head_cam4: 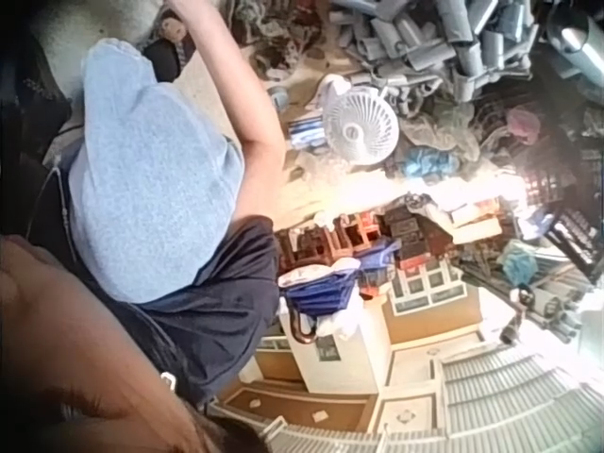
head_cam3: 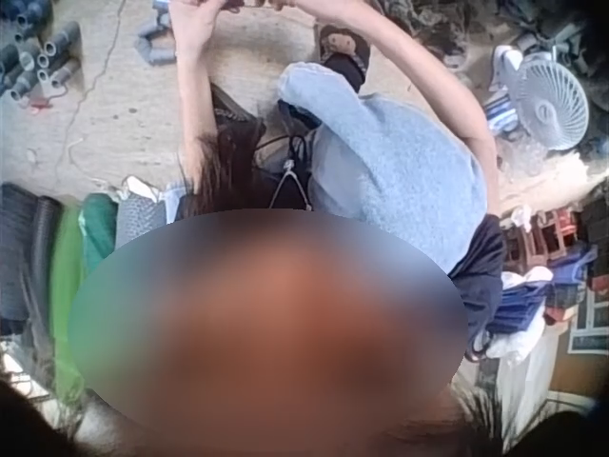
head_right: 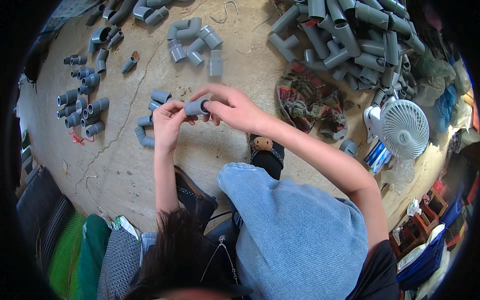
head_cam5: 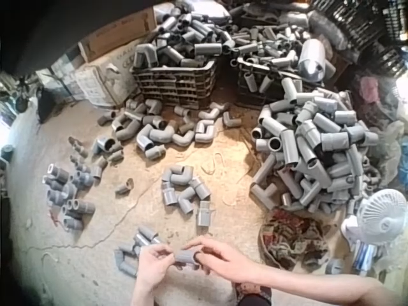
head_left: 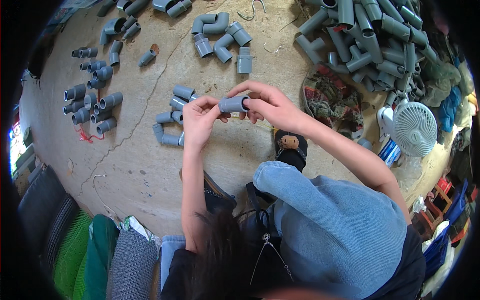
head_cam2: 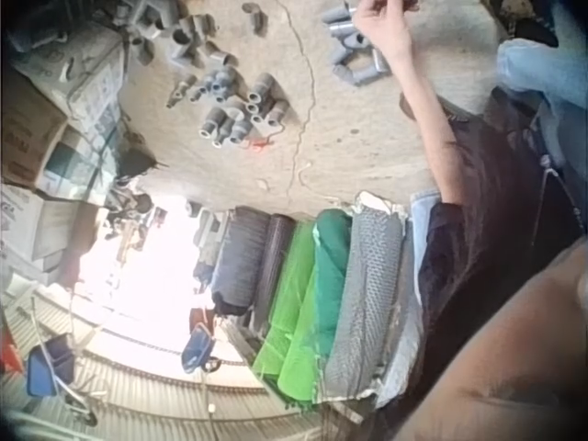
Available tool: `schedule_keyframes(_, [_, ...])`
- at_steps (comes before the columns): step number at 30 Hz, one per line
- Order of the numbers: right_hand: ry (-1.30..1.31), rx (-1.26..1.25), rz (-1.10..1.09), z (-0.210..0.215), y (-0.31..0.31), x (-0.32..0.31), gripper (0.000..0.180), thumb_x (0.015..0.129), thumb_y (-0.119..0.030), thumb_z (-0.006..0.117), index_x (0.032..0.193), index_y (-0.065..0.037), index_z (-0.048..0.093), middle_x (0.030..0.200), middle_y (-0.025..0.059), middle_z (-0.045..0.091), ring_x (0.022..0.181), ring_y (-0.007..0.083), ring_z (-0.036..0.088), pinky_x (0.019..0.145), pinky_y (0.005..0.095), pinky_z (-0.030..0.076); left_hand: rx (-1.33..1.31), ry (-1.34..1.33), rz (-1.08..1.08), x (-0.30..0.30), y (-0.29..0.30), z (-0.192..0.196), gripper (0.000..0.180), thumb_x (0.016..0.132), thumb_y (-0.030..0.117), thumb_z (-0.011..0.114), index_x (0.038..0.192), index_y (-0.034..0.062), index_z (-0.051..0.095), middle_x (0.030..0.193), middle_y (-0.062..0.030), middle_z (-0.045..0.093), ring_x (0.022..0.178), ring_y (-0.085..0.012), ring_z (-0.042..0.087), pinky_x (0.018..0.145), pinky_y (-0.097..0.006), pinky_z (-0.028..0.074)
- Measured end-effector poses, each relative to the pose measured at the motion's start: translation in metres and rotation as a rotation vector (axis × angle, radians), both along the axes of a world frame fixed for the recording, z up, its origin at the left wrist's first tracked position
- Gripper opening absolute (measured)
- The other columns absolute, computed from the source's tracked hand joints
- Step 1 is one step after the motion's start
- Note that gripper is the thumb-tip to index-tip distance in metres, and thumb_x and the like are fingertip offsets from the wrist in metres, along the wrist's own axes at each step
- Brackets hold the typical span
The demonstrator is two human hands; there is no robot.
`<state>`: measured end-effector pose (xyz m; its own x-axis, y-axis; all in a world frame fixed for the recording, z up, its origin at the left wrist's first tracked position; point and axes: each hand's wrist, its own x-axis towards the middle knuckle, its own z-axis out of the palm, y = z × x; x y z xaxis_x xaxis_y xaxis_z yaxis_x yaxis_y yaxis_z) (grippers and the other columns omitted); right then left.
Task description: Thread a string through multiple PVC pipe elbow segments to connect them.
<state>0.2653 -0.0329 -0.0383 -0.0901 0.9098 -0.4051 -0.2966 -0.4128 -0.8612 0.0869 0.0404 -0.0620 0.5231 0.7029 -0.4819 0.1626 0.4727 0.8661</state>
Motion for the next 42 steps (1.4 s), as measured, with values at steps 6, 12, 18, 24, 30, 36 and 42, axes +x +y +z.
schedule_keyframes(6, [0.244,0.01,-0.003,0.002,0.0,0.004,0.023,0.085,-0.019,0.043,0.101,-0.006,0.053,0.075,0.0059,0.059,0.059,0.0078,0.051,0.052,0.0191,0.038,0.105,-0.095,-0.072,0.003,0.002,0.013,0.009,0.082,0.004,0.055,0.087,-0.0034,0.055,0.084,-0.0079,0.059,0.073,-0.012,0.056,0.068,-0.026,0.046])
schedule_keyframes(12, [0.235,-0.013,-0.013,-0.003,0.003,0.006,0.026,0.085,-0.021,0.043,0.107,-0.008,0.049,0.077,0.0057,0.059,0.067,0.0084,0.053,0.057,0.0214,0.039,0.053,-0.293,0.234,0.015,0.004,0.032,0.008,0.086,0.007,0.047,0.092,0.0012,0.045,0.092,-0.0134,0.057,0.082,-0.02,0.056,0.083,-0.035,0.043])
schedule_keyframes(18, [0.242,0.043,-0.012,-0.014,0.003,0.01,0.033,0.076,-0.016,0.047,0.108,-0.006,0.051,0.088,0.0082,0.06,0.083,0.0128,0.054,0.073,0.027,0.043,-0.052,-0.434,0.32,0.013,0.01,0.052,0.005,0.09,0.011,0.037,0.092,0.0061,0.038,0.082,-0.0087,0.054,0.075,-0.0191,0.053,0.086,-0.039,0.045])
schedule_keyframes(24, [-0.218,0.264,0.093,-0.02,-0.001,0.005,0.034,0.068,-0.006,0.057,0.102,-0.004,0.054,0.095,0.0081,0.059,0.092,0.0185,0.056,0.083,0.0312,0.042,-0.106,-0.641,0.37,0.01,0.009,0.069,0.007,0.093,0.011,0.034,0.093,0.007,0.039,0.06,0.0014,0.024,0.053,-0.0085,0.029,0.058,-0.027,0.039])
schedule_keyframes(30, [-0.468,0.512,0.161,-0.02,-0.008,0.001,0.038,0.069,-0.012,0.061,0.105,-0.006,0.053,0.1,0.0115,0.059,0.09,0.0248,0.057,0.081,0.0335,0.045,-0.098,-0.588,0.125,0.063,-0.049,0.108,0.012,0.092,0.017,0.039,0.094,0.0057,0.035,0.061,0.0005,0.03,0.052,-0.0099,0.032,0.049,-0.025,0.028])
schedule_keyframes(36, [-0.361,0.426,0.206,-0.005,-0.004,-0.005,0.032,0.076,-0.013,0.063,0.108,-0.01,0.057,0.106,0.0064,0.057,0.091,0.0192,0.056,0.074,0.0307,0.045,-0.076,-0.722,-0.135,0.084,-0.081,0.111,0.013,0.091,0.012,0.041,0.099,0.0023,0.037,0.085,-0.0028,0.039,0.072,-0.0058,0.04,0.063,-0.02,0.035])
schedule_keyframes(42, [-0.308,0.478,0.288,0.018,-0.011,0.002,0.019,0.079,-0.013,0.061,0.095,-0.005,0.063,0.096,0.0096,0.06,0.086,0.0224,0.059,0.073,0.0325,0.046,0.131,-0.539,-0.15,0.084,-0.078,0.104,0.012,0.088,0.009,0.045,0.095,0.0011,0.039,0.08,-0.0049,0.039,0.07,-0.0112,0.04,0.065,-0.025,0.036])
